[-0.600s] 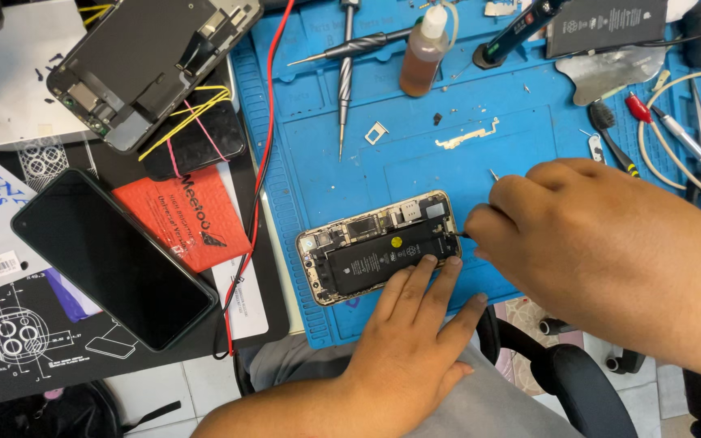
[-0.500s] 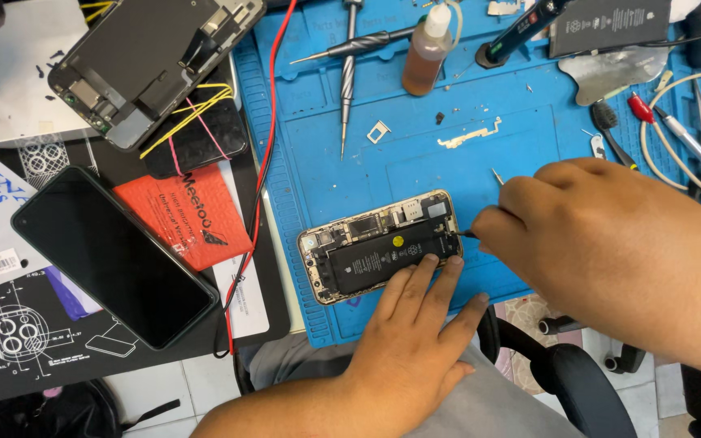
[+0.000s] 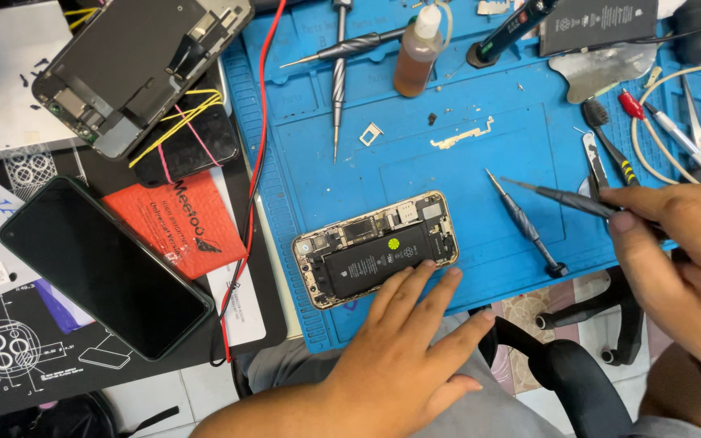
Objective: The person uses a screwdriver to remove screws from the internal frame of a disassembled smartphone. They then use tweezers to lift and remove a small metal bracket from the device.
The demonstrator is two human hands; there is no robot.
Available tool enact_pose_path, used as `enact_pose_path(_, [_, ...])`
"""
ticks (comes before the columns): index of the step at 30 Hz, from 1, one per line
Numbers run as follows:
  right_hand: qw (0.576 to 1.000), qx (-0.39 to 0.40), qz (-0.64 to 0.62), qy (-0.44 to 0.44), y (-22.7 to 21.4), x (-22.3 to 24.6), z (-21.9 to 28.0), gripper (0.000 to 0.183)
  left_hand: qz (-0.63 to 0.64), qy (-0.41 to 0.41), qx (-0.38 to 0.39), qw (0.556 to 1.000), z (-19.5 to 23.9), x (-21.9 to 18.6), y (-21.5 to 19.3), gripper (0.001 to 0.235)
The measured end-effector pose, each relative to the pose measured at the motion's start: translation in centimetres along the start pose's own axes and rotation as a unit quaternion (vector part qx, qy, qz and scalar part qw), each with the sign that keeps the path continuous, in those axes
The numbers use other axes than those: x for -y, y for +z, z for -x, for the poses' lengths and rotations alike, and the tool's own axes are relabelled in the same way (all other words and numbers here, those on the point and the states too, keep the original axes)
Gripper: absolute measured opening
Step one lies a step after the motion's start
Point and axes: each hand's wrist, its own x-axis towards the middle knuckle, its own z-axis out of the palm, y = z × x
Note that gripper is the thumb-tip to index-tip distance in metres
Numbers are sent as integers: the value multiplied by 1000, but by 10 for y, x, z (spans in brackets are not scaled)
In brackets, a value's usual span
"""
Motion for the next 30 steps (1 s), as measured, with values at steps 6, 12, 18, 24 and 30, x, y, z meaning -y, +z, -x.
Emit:
enact_pose_path(6, [993, -80, 39, 79, 37, 2, 22, 19, -14, 30, -128, 991, 24, 11, -36, 49])
enact_pose_path(12, [996, 37, 26, 76, 37, -8, 12, 28, -154, -185, -200, 950, 44, 23, -63, 73])
enact_pose_path(18, [997, 68, 41, -8, 18, -9, -25, 23, -168, -186, -170, 953, 44, 32, -60, 100])
enact_pose_path(24, [986, 13, 11, -167, 26, -13, -87, 17, -180, -198, -169, 949, 40, 31, -56, 94])
enact_pose_path(30, [985, 66, -43, -151, 37, 7, -105, 18, -155, -194, -167, 954, 41, 31, -57, 92])
